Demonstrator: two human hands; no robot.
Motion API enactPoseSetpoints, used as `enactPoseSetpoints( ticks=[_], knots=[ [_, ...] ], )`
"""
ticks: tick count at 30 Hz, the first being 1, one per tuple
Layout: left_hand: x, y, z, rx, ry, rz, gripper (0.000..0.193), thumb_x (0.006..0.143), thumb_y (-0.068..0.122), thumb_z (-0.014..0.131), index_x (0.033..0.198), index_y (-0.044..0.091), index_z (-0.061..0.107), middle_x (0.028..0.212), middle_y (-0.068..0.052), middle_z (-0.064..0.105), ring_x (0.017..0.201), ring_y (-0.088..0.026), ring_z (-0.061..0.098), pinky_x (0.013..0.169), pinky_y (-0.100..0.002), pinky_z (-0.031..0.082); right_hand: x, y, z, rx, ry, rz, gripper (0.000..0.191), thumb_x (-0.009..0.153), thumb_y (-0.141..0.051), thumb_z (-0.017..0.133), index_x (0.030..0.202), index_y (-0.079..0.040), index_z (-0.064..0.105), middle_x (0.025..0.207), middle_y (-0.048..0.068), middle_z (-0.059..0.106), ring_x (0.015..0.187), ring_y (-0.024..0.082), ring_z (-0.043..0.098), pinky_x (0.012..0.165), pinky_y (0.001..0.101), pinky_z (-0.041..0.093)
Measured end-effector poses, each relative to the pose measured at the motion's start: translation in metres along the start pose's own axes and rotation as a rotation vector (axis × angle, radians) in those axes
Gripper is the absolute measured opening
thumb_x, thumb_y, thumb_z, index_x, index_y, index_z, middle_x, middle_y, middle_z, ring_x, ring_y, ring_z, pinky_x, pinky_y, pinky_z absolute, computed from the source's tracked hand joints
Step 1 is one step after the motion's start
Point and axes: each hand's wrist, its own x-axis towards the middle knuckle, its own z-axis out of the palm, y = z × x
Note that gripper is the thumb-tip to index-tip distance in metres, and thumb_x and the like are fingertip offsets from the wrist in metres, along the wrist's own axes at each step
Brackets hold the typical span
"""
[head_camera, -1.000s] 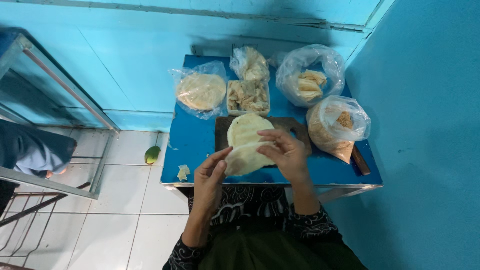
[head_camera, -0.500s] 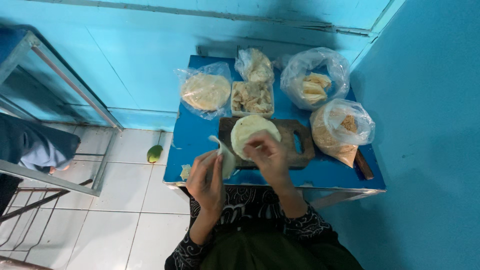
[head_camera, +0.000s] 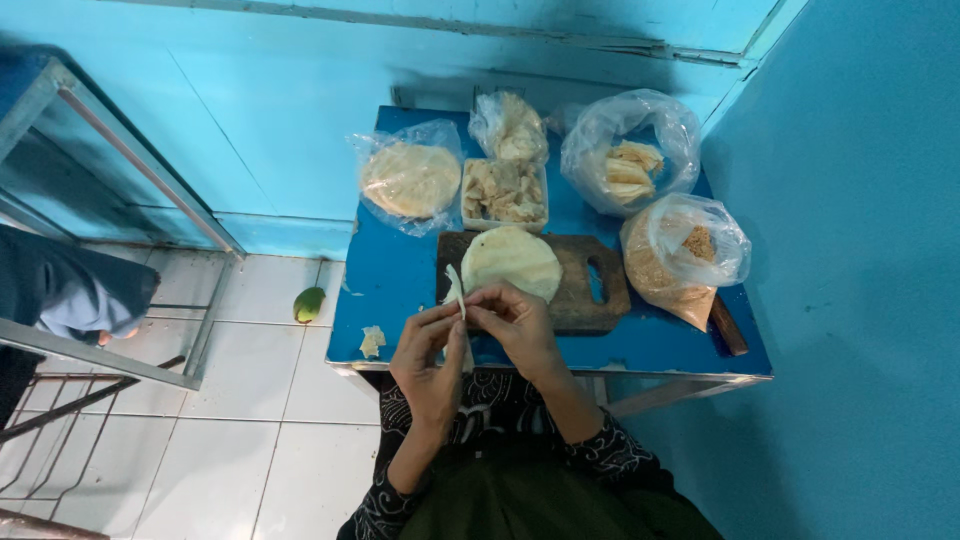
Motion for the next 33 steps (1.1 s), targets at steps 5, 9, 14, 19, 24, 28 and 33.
enactPoseSetpoints(
  ticks=[5,9,14,19,24,28,33],
  knots=[
    [-0.003,-0.006,-0.006,-0.036,-0.004,-0.128,0.012,0.097,-0.002,0.067,0.106,-0.008,0.073,0.121,-0.013,0.069,0.103,-0.015,0.07,0.081,-0.025,0.06,-0.006,0.002,0.0,-0.07,0.004,-0.037,0.011,0.099,-0.003,0.069,0.109,0.001,0.07,0.114,0.009,0.071,0.102,0.016,0.071,0.092,0.0323,0.061],
    [-0.005,-0.007,-0.006,-0.054,-0.018,-0.155,0.011,0.096,-0.003,0.067,0.105,-0.009,0.072,0.123,-0.014,0.066,0.107,-0.016,0.069,0.084,-0.026,0.061,-0.009,0.0,0.003,-0.089,-0.022,-0.089,0.012,0.098,-0.002,0.071,0.109,0.002,0.07,0.118,0.01,0.068,0.105,0.016,0.071,0.093,0.0322,0.061],
    [-0.006,-0.004,-0.006,-0.049,-0.055,-0.149,0.015,0.093,-0.002,0.07,0.106,-0.01,0.07,0.123,-0.013,0.063,0.108,-0.018,0.07,0.09,-0.03,0.064,-0.012,-0.006,0.005,-0.207,-0.01,-0.142,0.011,0.097,-0.001,0.07,0.108,0.002,0.07,0.118,0.01,0.067,0.106,0.018,0.072,0.092,0.0332,0.064],
    [-0.005,-0.004,-0.011,-0.021,-0.074,-0.185,0.015,0.094,0.0,0.071,0.105,-0.01,0.073,0.122,-0.013,0.065,0.107,-0.018,0.071,0.089,-0.029,0.063,-0.015,-0.015,0.009,-0.312,0.018,-0.159,0.011,0.096,0.0,0.07,0.106,0.001,0.072,0.117,0.011,0.069,0.106,0.02,0.074,0.092,0.034,0.065],
    [-0.004,-0.006,-0.013,0.004,-0.112,-0.222,0.016,0.092,0.001,0.07,0.105,-0.009,0.073,0.123,-0.011,0.065,0.103,-0.017,0.072,0.084,-0.029,0.064,-0.019,-0.022,0.011,-0.372,0.02,-0.192,0.015,0.095,-0.001,0.073,0.109,0.001,0.073,0.118,0.012,0.071,0.104,0.02,0.075,0.091,0.0338,0.065],
    [-0.005,-0.008,-0.008,0.149,-0.097,-0.155,0.013,0.09,0.0,0.072,0.101,-0.008,0.072,0.121,-0.012,0.067,0.097,-0.016,0.074,0.08,-0.028,0.062,-0.024,-0.013,0.006,-0.534,0.062,-0.26,0.014,0.094,-0.004,0.074,0.107,0.001,0.073,0.113,0.012,0.074,0.098,0.019,0.077,0.085,0.0326,0.067],
    [-0.003,-0.015,-0.012,-0.117,-0.093,-0.234,0.005,0.093,0.0,0.064,0.095,-0.005,0.063,0.125,-0.01,0.065,0.107,-0.015,0.07,0.085,-0.03,0.065,-0.017,0.018,-0.012,-0.114,0.178,-0.048,0.011,0.1,-0.006,0.069,0.107,0.002,0.072,0.098,0.011,0.075,0.086,0.015,0.073,0.079,0.0312,0.062]
  ],
)
